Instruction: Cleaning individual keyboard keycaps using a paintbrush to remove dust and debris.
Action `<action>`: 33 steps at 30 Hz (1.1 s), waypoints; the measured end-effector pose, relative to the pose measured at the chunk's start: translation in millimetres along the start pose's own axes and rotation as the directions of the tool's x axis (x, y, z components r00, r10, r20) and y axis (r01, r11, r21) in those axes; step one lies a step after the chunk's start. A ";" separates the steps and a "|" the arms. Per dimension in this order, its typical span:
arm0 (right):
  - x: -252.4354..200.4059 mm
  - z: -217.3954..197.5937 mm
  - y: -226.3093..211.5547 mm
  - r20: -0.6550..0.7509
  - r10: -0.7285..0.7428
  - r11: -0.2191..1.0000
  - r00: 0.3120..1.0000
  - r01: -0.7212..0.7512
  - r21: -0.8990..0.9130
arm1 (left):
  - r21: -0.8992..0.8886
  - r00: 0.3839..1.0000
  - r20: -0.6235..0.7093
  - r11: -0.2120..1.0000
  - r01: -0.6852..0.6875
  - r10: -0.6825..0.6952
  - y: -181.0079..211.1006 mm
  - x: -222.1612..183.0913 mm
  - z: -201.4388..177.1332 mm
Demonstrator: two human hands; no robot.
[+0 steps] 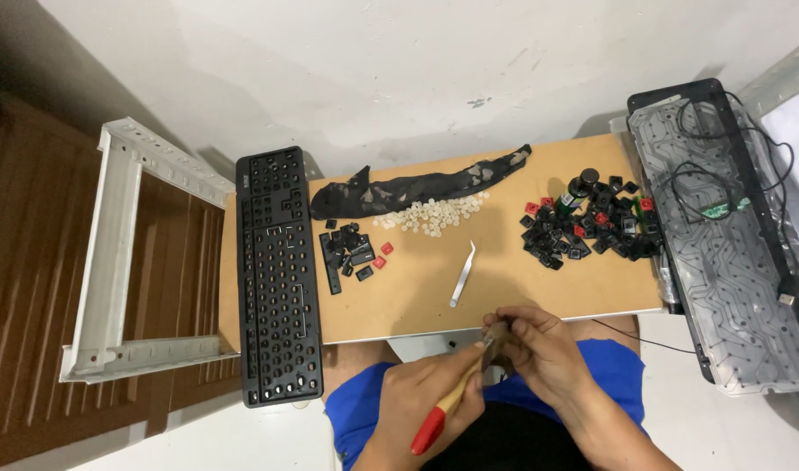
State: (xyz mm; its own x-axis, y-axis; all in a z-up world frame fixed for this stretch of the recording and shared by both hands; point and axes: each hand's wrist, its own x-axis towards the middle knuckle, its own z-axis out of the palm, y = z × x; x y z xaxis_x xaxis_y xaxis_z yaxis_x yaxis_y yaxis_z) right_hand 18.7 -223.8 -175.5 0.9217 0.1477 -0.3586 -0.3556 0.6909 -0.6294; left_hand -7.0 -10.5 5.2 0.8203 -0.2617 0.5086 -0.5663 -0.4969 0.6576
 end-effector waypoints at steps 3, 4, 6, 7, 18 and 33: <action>-4.0 7.0 -4.6 0.028 -0.007 1.000 1.000 0.007 0.017 | 0.000 0.999 -0.018 1.000 0.028 -0.028 -1.3 -3.4 6.0; -6.1 13.0 -8.1 0.050 0.000 1.000 0.999 0.000 0.014 | 0.000 1.000 -0.015 1.000 -0.012 0.012 -1.8 -4.6 8.8; -6.1 17.3 -7.9 0.081 -0.009 1.000 0.997 0.008 0.017 | -0.004 0.998 0.004 0.998 0.060 -0.060 0.6 -4.1 5.9; -5.5 19.8 -8.2 0.105 -0.025 0.999 0.994 0.023 0.022 | -0.014 0.992 0.031 0.992 0.124 -0.124 0.8 -2.5 4.3; -3.2 -2.0 3.0 0.028 0.034 0.999 0.999 -0.034 0.018 | -0.308 0.873 0.051 0.824 0.475 -0.484 1.0 1.7 0.5; 3.0 9.0 10.0 0.021 0.050 0.995 0.999 -0.048 -0.085 | -0.483 0.784 0.179 0.641 0.596 -0.594 -23.3 -16.8 -6.3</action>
State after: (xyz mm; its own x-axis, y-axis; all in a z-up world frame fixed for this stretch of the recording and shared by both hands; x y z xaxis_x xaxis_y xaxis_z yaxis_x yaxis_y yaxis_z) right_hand 19.3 -210.1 -176.6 0.9057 0.1971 -0.3753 -0.4117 0.6201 -0.6678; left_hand -8.1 10.7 -15.2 0.9941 -0.0584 -0.0916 0.0871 -0.0751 0.9934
